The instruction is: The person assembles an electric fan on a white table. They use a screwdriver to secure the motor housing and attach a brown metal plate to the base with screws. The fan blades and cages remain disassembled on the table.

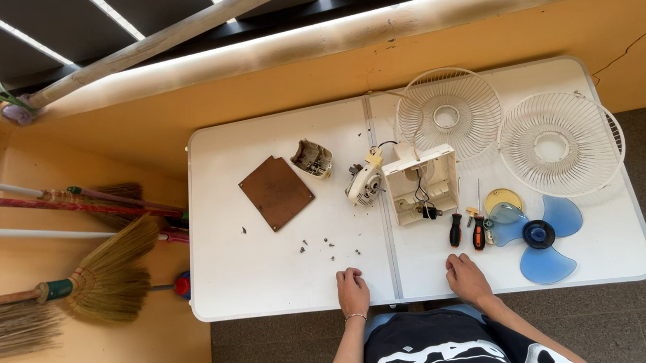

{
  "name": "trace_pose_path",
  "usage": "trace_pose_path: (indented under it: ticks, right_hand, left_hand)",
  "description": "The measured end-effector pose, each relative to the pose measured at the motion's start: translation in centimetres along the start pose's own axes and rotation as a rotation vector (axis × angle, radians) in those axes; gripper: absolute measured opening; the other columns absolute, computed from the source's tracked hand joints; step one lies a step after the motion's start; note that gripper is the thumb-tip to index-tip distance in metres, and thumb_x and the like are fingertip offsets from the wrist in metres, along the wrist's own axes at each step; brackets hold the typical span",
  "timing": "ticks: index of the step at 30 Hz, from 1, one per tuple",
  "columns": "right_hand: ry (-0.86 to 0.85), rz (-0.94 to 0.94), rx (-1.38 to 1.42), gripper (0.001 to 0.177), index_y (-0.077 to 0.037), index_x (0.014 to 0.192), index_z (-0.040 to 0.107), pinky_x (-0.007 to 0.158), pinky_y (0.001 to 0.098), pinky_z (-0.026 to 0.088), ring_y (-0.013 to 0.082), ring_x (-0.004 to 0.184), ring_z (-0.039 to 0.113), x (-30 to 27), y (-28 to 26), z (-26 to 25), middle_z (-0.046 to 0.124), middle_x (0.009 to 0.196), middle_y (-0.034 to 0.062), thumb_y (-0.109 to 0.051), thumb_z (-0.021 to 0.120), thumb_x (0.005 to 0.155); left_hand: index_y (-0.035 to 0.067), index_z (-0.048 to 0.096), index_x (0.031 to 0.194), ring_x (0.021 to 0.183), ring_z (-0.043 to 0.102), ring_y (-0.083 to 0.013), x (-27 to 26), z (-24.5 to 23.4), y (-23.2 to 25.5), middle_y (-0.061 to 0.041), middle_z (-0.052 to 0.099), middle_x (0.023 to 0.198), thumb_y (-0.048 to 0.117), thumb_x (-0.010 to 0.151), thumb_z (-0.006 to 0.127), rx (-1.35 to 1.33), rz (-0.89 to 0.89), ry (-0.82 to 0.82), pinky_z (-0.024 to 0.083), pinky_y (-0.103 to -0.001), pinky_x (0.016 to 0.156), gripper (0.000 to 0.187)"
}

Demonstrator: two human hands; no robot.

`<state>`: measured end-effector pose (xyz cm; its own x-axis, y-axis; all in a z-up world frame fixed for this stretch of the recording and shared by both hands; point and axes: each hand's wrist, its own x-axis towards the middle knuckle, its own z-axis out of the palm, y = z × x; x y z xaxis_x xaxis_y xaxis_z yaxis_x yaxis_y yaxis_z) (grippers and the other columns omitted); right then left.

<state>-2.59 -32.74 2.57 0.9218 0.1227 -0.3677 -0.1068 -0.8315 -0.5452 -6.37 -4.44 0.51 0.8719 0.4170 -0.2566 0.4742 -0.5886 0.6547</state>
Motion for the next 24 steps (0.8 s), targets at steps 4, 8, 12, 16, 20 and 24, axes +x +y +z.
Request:
trace_pose_path:
  ticks: [4, 8, 12, 16, 20, 24]
  right_hand:
    - [-0.049, 0.003, 0.058, 0.011, -0.008, 0.097, 0.062, 0.082, 0.0427, 0.053, 0.0328, 0.085, 0.065, 0.3, 0.4, -0.6, 0.061, 0.096, 0.0138, -0.012, 0.058, 0.088]
    - [-0.035, -0.131, 0.076, 0.011, -0.005, 0.09, 0.067, 0.079, 0.0455, 0.053, 0.0361, 0.084, 0.067, 2.0, 0.5, -2.0, 0.068, 0.092, 0.0194, -0.014, 0.061, 0.088]
    - [0.207, -0.072, 0.083, 0.02, -0.004, 0.093, 0.068, 0.073, 0.0472, 0.053, 0.0376, 0.08, 0.068, 5.5, -0.3, -5.1, 0.071, 0.087, 0.0199, -0.021, 0.057, 0.096]
    - [0.56, -0.294, -0.025, 0.02, -0.002, 0.1, 0.066, 0.085, 0.0462, 0.053, 0.0386, 0.096, 0.065, 12.0, -3.4, -10.9, 0.068, 0.099, 0.0199, -0.019, 0.055, 0.104]
    - [0.668, -0.455, -0.143, 0.041, -0.005, 0.141, 0.06, 0.108, 0.0522, 0.042, 0.0402, 0.127, 0.051, 17.7, -7.8, -17.3, 0.058, 0.134, 0.0205, -0.021, 0.053, 0.104]
    - [0.599, -0.412, -0.27, 0.055, -0.011, 0.156, 0.047, 0.116, 0.0649, 0.025, 0.0434, 0.15, 0.027, 21.0, -12.2, -21.9, 0.038, 0.16, 0.0217, -0.032, 0.049, 0.105]
  left_hand:
    - [0.011, 0.066, 0.104, 0.085, 0.066, -0.0288, -0.6, -0.3, 0.7, -0.007, 0.061, 0.107, 0.005, 0.095, 0.055, -0.016, 0.046, -0.03, 0.054, -0.041, 0.075, 0.015]
    - [0.012, 0.069, 0.102, 0.086, 0.068, -0.0273, 1.2, -1.0, 3.2, -0.006, 0.064, 0.104, 0.004, 0.093, 0.058, -0.031, 0.251, -0.022, 0.056, -0.039, 0.074, 0.016]
    - [0.013, 0.069, 0.105, 0.091, 0.069, -0.0289, 6.6, -2.4, 7.9, -0.006, 0.065, 0.107, 0.003, 0.093, 0.058, -0.057, 0.38, 0.089, 0.057, -0.04, 0.075, 0.019]
    - [0.011, 0.068, 0.109, 0.098, 0.066, -0.0313, 13.8, -4.7, 14.3, -0.01, 0.064, 0.107, 0.004, 0.093, 0.06, -0.003, 0.55, 0.229, 0.056, -0.042, 0.08, 0.02]
    - [0.009, 0.063, 0.127, 0.118, 0.06, -0.0334, 19.9, -7.0, 20.1, -0.012, 0.063, 0.127, 0.011, 0.098, 0.06, 0.102, 0.743, 0.359, 0.051, -0.044, 0.101, 0.03]
    - [0.014, 0.054, 0.145, 0.135, 0.051, -0.0316, 23.9, -8.5, 25.1, -0.01, 0.053, 0.149, 0.027, 0.101, 0.059, 0.224, 0.772, 0.431, 0.046, -0.046, 0.107, 0.047]
